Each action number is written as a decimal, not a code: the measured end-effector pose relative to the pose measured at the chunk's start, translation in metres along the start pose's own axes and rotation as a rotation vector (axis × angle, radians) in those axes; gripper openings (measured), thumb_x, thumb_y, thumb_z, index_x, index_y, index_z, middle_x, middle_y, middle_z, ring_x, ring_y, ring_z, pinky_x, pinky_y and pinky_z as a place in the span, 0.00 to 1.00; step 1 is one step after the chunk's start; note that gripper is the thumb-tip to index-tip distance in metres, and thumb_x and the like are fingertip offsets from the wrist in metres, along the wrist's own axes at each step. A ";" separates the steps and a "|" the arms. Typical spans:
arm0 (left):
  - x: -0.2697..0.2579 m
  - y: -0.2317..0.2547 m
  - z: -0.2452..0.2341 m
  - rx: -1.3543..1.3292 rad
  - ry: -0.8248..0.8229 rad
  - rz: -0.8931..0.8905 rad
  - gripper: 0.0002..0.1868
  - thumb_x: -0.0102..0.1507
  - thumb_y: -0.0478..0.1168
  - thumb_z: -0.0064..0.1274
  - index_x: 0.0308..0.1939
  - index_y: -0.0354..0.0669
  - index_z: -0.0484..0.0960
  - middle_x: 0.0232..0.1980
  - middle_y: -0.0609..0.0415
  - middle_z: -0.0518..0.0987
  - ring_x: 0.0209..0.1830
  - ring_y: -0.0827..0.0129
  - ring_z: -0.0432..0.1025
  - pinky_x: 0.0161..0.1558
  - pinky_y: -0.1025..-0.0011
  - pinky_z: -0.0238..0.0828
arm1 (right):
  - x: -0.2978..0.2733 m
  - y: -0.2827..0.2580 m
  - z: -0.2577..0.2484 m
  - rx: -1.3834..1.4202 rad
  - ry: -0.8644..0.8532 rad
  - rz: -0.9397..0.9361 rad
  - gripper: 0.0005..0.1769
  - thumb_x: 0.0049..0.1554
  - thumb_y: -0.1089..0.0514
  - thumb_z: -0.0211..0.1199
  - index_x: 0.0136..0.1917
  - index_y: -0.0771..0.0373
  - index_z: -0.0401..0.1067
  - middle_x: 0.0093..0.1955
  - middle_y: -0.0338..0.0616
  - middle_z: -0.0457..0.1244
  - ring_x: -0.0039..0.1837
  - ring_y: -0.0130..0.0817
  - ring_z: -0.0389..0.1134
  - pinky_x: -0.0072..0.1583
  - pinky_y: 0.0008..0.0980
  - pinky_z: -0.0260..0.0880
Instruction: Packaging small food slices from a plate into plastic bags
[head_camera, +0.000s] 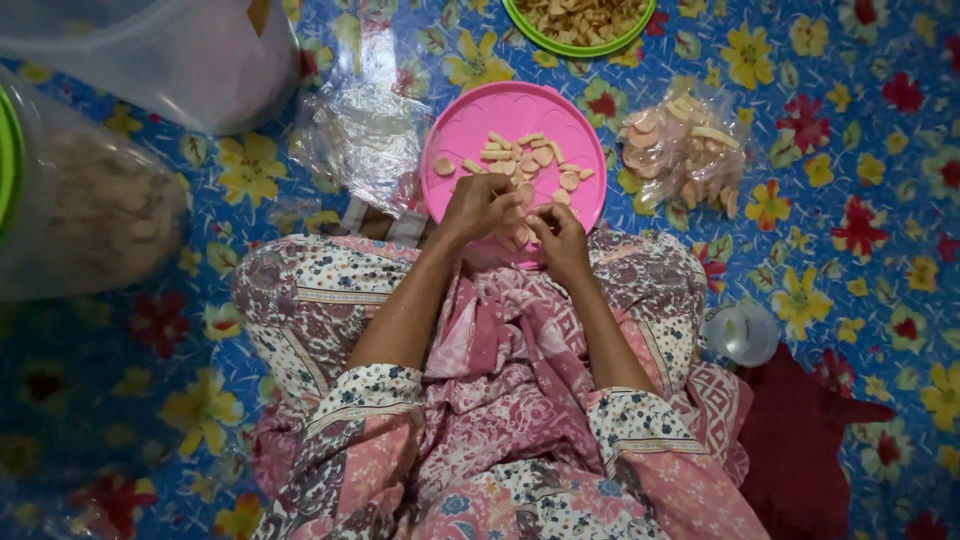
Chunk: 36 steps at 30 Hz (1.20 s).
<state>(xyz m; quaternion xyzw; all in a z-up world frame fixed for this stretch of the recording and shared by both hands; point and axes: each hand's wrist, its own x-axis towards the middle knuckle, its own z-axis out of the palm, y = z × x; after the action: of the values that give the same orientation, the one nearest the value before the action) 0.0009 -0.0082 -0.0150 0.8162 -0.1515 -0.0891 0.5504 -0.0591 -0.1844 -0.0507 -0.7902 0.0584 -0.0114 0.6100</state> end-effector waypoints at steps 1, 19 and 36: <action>0.001 -0.002 0.001 -0.001 0.002 0.003 0.01 0.54 0.37 0.56 0.27 0.47 0.80 0.26 0.52 0.79 0.29 0.59 0.76 0.34 0.67 0.72 | -0.001 -0.003 -0.001 -0.002 0.000 -0.003 0.09 0.53 0.58 0.65 0.45 0.63 0.71 0.38 0.44 0.62 0.40 0.31 0.65 0.42 0.26 0.67; -0.002 -0.016 0.006 -0.034 0.045 -0.035 0.04 0.57 0.39 0.53 0.27 0.49 0.79 0.24 0.53 0.76 0.30 0.61 0.74 0.36 0.68 0.69 | -0.014 -0.024 0.002 0.021 -0.004 -0.026 0.06 0.54 0.59 0.62 0.41 0.64 0.71 0.27 0.41 0.60 0.33 0.27 0.61 0.41 0.26 0.64; 0.003 0.001 -0.011 -0.121 0.315 -0.160 0.10 0.64 0.45 0.44 0.43 0.46 0.76 0.28 0.52 0.79 0.28 0.64 0.76 0.36 0.66 0.72 | -0.030 -0.154 -0.027 0.224 0.330 0.225 0.04 0.54 0.56 0.58 0.37 0.56 0.68 0.31 0.37 0.60 0.35 0.24 0.61 0.43 0.26 0.65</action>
<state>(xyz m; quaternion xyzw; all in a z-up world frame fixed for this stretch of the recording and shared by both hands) 0.0069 -0.0001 -0.0102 0.7948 0.0078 -0.0128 0.6067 -0.0788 -0.1688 0.1067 -0.6934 0.2432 -0.0787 0.6737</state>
